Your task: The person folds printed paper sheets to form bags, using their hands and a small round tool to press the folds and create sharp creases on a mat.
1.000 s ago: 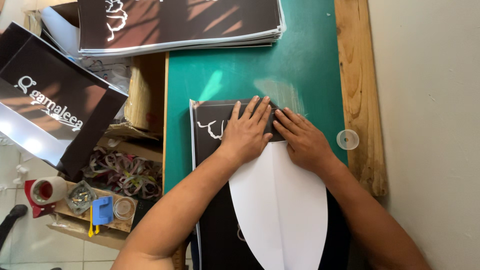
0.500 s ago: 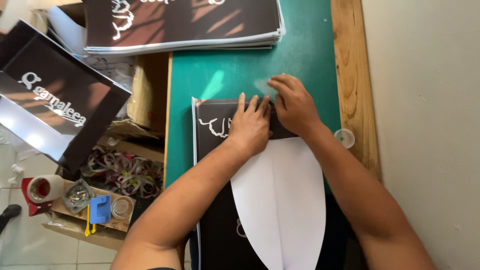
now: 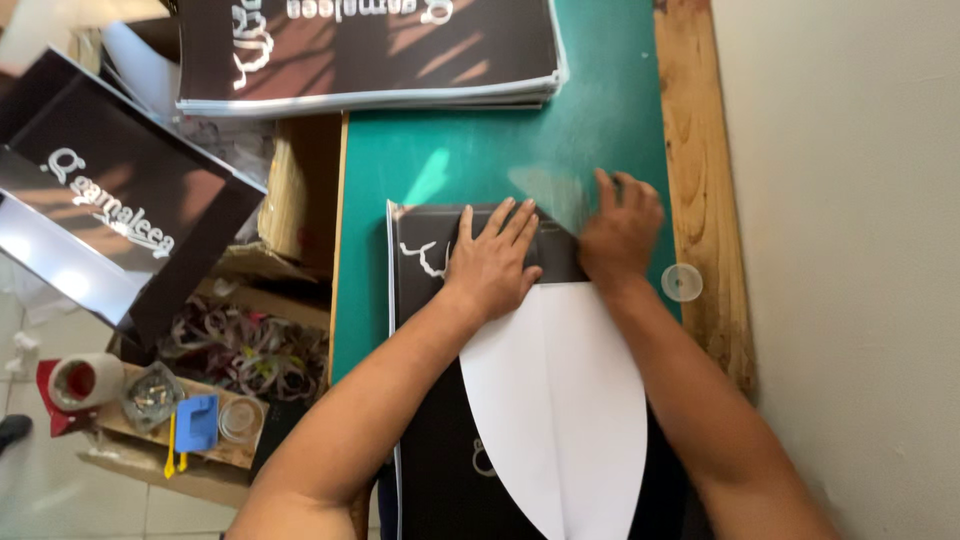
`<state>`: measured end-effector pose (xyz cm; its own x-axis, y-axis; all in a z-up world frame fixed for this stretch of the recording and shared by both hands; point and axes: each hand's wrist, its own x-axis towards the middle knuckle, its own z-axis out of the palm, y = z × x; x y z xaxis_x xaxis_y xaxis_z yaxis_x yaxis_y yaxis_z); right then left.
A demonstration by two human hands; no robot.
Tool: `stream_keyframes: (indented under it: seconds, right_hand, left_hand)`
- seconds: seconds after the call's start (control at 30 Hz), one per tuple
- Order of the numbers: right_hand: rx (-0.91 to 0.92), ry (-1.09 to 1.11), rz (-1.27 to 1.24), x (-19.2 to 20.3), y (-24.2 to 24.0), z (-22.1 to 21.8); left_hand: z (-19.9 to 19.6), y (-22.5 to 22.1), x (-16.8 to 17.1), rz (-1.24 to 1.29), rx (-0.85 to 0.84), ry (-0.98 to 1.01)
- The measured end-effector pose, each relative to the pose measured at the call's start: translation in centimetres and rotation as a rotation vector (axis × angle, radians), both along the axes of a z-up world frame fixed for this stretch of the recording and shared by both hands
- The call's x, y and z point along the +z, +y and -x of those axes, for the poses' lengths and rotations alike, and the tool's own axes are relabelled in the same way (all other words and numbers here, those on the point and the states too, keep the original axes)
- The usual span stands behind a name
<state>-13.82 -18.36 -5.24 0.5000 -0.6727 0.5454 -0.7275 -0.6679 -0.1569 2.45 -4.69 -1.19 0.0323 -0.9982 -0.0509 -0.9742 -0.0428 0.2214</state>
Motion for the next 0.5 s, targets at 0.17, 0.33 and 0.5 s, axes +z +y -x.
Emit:
stream_keyframes:
  seconds: [0.17, 0.33, 0.5]
  right_hand:
    - [-0.032, 0.094, 0.053, 1.2, 1.1, 2.4]
    - [0.087, 0.13, 0.265, 1.1, -0.5, -3.0]
    - [0.013, 0.041, 0.266, 0.2, -2.8, -8.6]
  left_hand:
    - [0.0, -0.1, 0.2, 0.005, -0.005, 0.017]
    - [0.0, -0.3, 0.3, -0.047, 0.0, 0.043]
    - [-0.3, -0.3, -0.2, 0.019, 0.032, 0.148]
